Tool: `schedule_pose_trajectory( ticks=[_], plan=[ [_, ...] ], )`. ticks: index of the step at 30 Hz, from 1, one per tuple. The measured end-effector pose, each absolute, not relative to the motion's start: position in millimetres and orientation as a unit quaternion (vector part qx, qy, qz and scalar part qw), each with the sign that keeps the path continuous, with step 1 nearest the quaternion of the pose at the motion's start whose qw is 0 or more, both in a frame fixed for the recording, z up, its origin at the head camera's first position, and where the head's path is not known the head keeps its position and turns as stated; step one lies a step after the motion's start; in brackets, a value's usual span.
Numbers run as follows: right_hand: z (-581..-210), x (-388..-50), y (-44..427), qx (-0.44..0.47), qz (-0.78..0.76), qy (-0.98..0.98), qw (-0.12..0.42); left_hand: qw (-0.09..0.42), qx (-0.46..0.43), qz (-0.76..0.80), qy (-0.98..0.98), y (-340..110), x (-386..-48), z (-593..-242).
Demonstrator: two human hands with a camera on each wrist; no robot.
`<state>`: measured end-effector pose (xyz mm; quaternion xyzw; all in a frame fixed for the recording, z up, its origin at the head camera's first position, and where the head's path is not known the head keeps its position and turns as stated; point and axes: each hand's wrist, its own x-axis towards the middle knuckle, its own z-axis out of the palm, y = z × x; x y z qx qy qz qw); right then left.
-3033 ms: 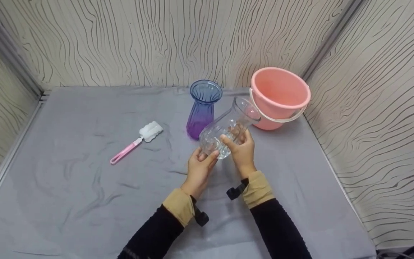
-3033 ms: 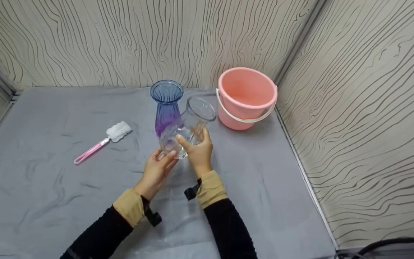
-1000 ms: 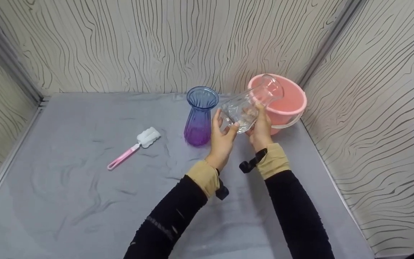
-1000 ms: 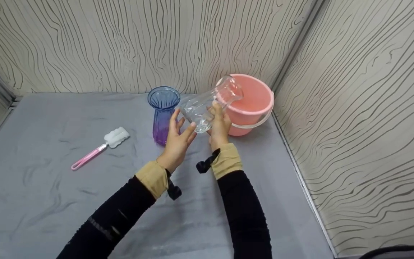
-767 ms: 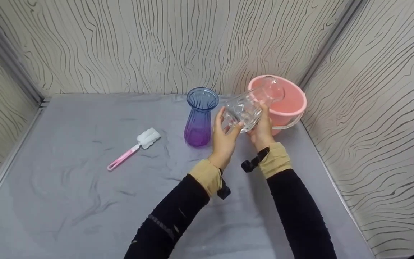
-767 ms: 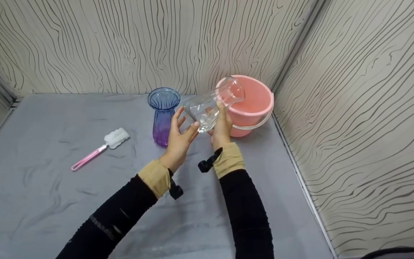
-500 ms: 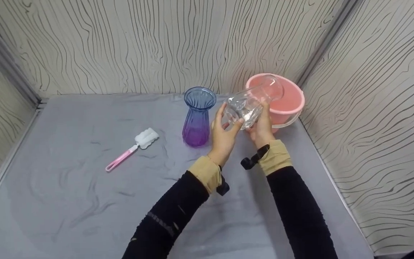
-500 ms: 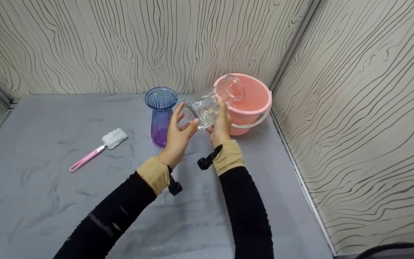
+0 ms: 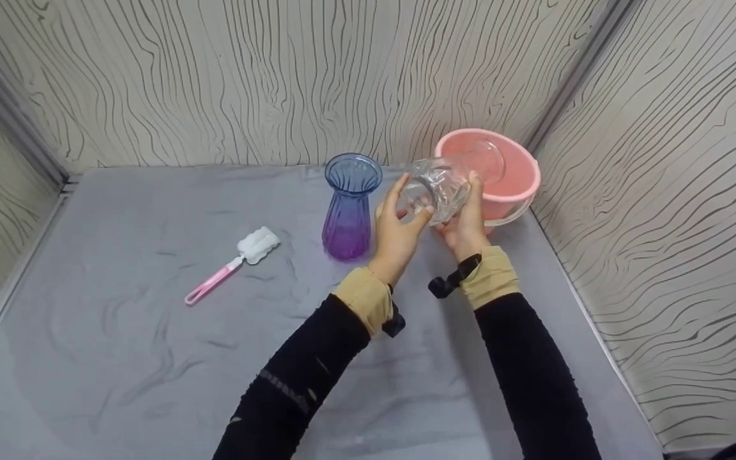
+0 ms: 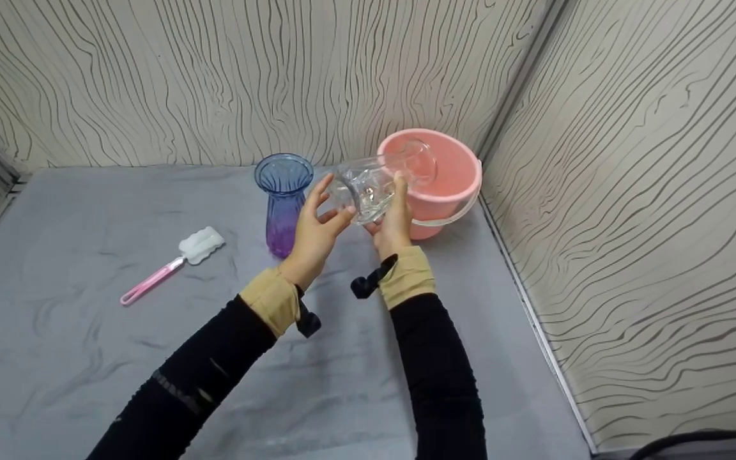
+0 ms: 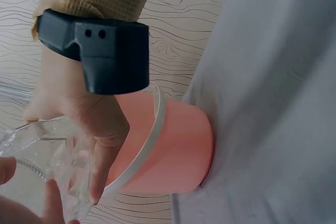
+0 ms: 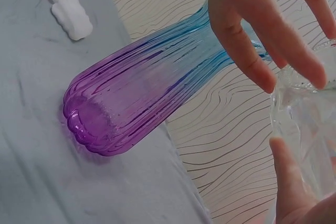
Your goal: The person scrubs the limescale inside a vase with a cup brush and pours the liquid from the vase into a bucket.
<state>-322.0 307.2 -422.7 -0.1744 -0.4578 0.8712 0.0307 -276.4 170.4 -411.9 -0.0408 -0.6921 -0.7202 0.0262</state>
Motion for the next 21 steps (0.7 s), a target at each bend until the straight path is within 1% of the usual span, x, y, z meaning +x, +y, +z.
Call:
schedule_pose_trajectory(
  ticks=[11,21],
  plan=[
    [-413.2,-322.3,306.5,-0.186,0.877,-0.443,0.026,0.034,-0.042,-0.728,-0.684,171.4,-277.3,-406.5],
    [-408.3,-322.7,304.8,-0.202,0.881,-0.428,0.028,0.069,-0.057,-0.707,-0.702,174.1,-279.9,-405.4]
  ],
)
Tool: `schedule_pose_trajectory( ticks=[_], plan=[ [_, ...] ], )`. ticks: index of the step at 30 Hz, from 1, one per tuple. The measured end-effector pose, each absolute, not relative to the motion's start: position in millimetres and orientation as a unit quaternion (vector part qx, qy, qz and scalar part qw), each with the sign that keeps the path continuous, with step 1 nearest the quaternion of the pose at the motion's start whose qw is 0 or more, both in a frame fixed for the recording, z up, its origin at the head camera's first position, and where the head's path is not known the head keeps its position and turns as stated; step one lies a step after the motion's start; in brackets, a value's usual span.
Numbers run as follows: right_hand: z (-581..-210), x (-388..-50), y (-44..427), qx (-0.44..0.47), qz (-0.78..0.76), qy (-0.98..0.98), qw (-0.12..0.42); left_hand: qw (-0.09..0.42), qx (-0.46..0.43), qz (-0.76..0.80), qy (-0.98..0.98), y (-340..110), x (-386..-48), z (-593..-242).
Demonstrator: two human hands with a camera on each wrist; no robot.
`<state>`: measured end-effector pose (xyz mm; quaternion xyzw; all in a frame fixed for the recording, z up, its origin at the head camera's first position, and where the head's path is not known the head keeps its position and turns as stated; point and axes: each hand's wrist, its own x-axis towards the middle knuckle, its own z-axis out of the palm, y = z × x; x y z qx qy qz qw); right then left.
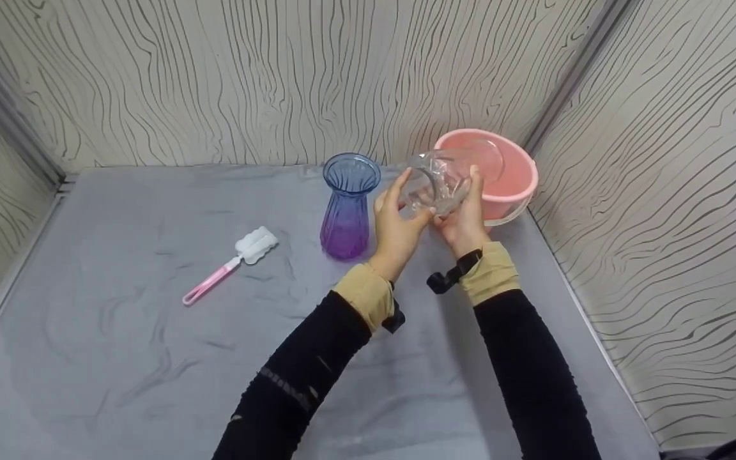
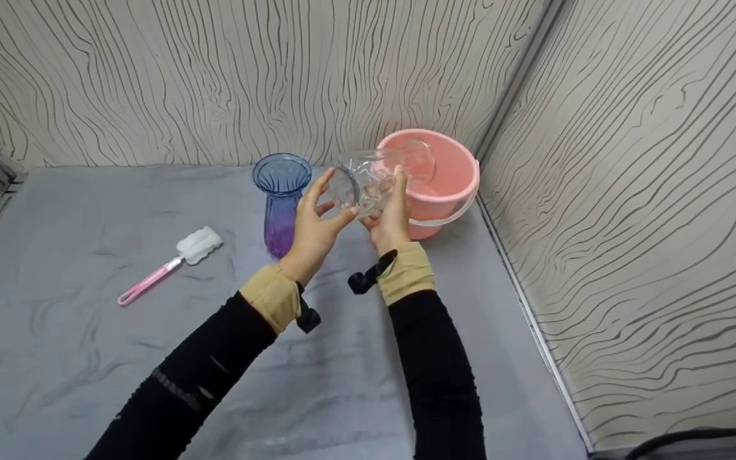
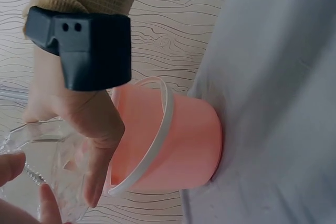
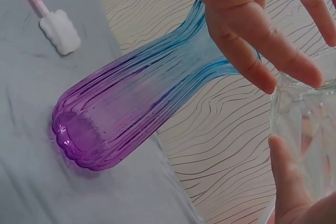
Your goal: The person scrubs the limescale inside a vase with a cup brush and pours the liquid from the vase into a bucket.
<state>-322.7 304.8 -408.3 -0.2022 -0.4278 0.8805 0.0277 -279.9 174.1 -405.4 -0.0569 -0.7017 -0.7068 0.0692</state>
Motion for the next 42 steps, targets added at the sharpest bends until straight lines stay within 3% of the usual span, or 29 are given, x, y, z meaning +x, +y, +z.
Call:
schedule_pose_trajectory(
  ticks=[25,42],
  plan=[
    [-391.2,-325.2,313.5,-0.253,0.910,-0.327,-0.011,0.068,-0.095,-0.737,-0.666,181.8,-279.4,-407.1],
    [-383.0,-325.3,324.2,-0.210,0.941,-0.266,-0.004,0.004,-0.205,-0.712,-0.671,177.5,-273.0,-409.1]
  ],
)
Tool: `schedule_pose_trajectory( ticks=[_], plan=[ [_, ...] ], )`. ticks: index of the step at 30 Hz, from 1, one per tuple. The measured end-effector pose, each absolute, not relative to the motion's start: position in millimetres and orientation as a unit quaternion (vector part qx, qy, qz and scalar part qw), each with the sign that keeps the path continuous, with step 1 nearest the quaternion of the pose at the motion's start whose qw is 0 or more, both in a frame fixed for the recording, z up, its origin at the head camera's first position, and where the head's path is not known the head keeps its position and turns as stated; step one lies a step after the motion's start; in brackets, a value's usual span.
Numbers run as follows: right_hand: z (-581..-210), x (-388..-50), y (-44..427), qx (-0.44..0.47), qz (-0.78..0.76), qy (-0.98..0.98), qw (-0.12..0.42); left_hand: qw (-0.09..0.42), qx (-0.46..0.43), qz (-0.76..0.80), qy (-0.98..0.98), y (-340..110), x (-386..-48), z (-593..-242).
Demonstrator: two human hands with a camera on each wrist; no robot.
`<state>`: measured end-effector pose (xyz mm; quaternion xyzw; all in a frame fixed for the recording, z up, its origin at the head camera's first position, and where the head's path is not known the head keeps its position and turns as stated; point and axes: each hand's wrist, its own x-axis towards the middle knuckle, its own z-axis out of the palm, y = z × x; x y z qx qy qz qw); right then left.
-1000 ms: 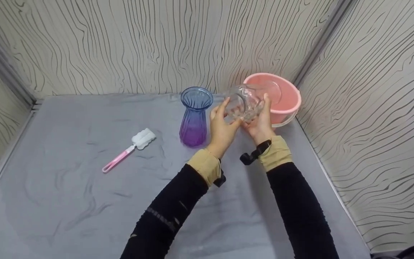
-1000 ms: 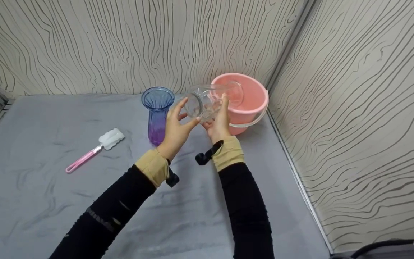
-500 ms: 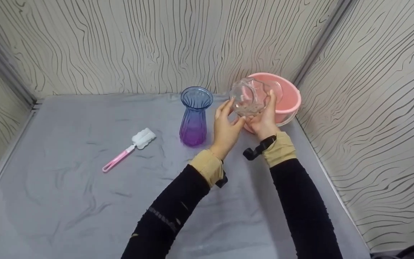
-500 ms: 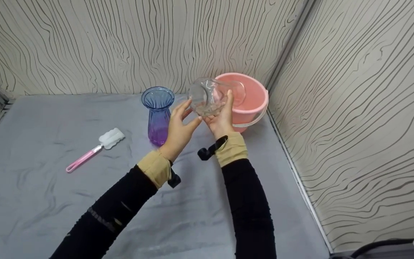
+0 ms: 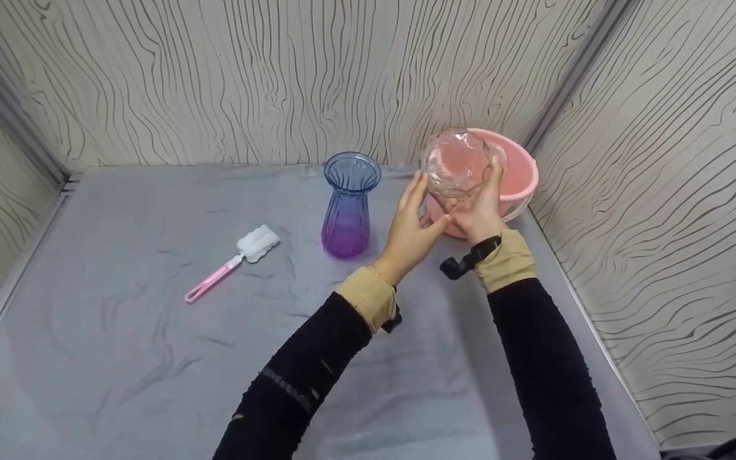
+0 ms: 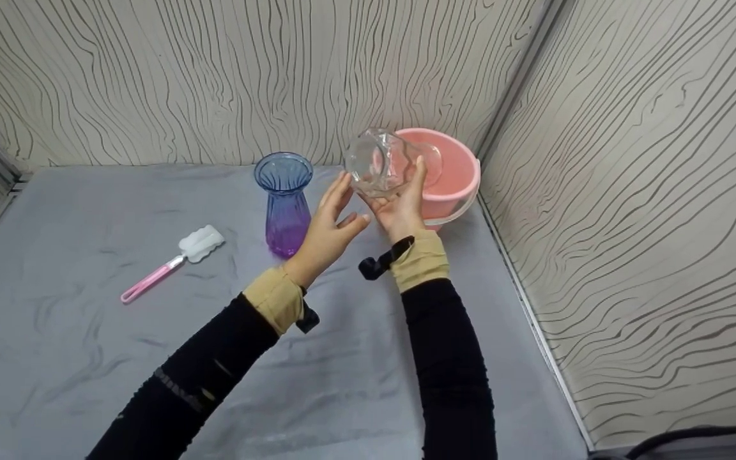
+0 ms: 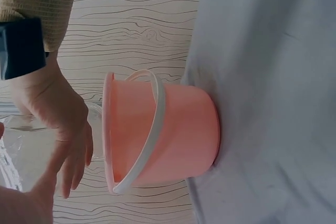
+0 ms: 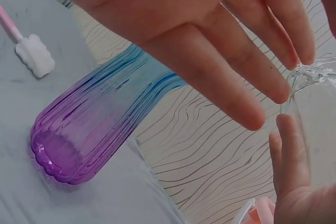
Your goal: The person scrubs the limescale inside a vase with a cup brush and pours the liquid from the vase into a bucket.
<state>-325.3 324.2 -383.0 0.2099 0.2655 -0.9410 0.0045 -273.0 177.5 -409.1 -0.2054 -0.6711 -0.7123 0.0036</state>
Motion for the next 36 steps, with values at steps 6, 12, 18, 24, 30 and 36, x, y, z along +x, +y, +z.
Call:
schedule_pose_trajectory(
  ticks=[6,12,18,24,30,36],
  plan=[
    [-388.9,-324.5,324.0,0.221,-0.933,0.285,0.000,-0.009,-0.186,-0.733,-0.655,174.0,-271.0,-413.7],
    [-396.2,-324.1,322.6,0.227,-0.921,0.315,0.016,-0.011,-0.150,-0.746,-0.649,170.8,-270.8,-419.2],
    [-398.9,-319.0,318.7,0.227,-0.889,0.396,0.022,-0.034,-0.118,-0.764,-0.634,165.0,-271.1,-424.6],
    [-400.8,-312.6,312.5,0.214,-0.863,0.457,0.020,-0.061,-0.096,-0.793,-0.598,159.5,-270.8,-430.0],
    [-410.4,-307.7,305.3,0.191,-0.853,0.486,0.001,-0.081,-0.075,-0.820,-0.562,154.2,-268.5,-437.2],
    [-428.7,-299.5,296.9,0.169,-0.833,0.526,-0.029,-0.111,-0.039,-0.859,-0.499,149.0,-265.9,-450.4]
  ],
)
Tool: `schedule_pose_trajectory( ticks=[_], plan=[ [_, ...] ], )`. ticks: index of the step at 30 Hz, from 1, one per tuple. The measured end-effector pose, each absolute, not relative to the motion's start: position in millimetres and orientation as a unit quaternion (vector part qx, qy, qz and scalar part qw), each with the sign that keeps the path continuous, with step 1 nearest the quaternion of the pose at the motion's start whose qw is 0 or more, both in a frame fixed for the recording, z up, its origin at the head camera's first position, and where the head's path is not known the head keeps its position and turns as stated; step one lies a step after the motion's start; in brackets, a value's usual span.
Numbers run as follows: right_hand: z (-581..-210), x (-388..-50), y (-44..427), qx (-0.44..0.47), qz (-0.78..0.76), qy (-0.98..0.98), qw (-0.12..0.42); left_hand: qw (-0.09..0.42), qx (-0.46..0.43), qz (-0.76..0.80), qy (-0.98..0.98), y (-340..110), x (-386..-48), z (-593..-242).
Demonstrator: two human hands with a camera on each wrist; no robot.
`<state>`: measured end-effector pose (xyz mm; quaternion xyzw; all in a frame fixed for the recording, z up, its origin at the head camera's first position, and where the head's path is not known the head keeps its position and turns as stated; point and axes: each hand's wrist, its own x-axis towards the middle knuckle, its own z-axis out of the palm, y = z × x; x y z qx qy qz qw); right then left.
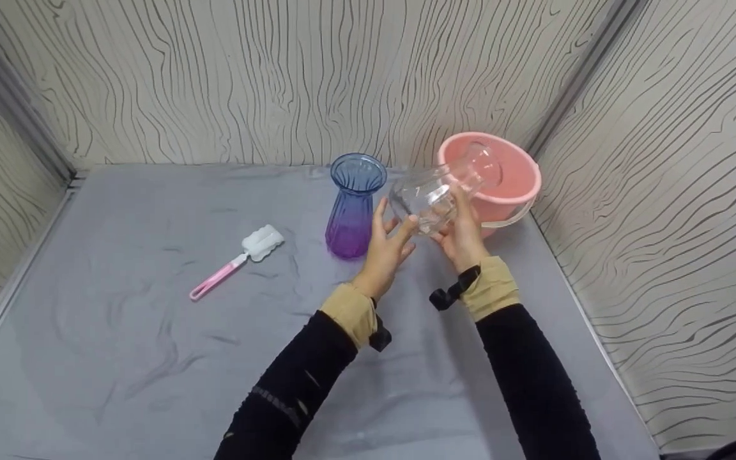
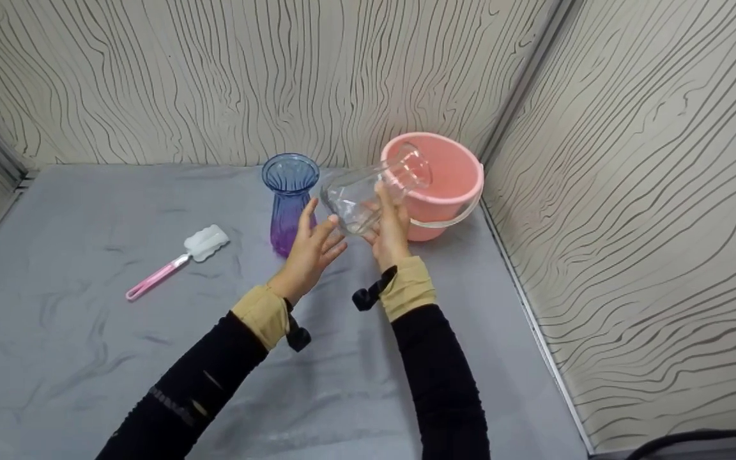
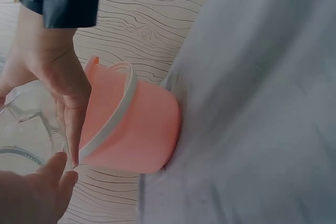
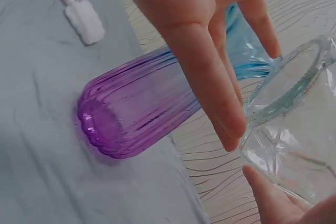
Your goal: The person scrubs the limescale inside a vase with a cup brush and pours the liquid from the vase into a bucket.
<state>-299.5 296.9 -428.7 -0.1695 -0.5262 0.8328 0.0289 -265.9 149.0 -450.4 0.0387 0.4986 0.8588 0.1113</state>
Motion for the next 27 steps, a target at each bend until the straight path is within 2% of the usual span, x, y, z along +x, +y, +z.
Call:
schedule_pose_trajectory(
  ticks=[10,19,24,27],
  plan=[
    [-459.8,-286.1,263.1,-0.118,0.794,-0.593,0.062,0.116,-0.062,0.894,0.427,123.4,-260.5,-478.8],
    [-475.3,-269.2,239.1,-0.101,0.750,-0.650,0.078,0.128,-0.056,0.898,0.416,92.2,-251.7,-508.1],
    [-487.5,-262.7,227.0,-0.055,0.719,-0.685,0.105,0.141,-0.067,0.908,0.388,78.9,-246.7,-521.7],
    [-493.9,-257.9,219.5,-0.034,0.696,-0.710,0.098,0.142,-0.076,0.916,0.368,70.9,-243.6,-530.0]
  ],
)
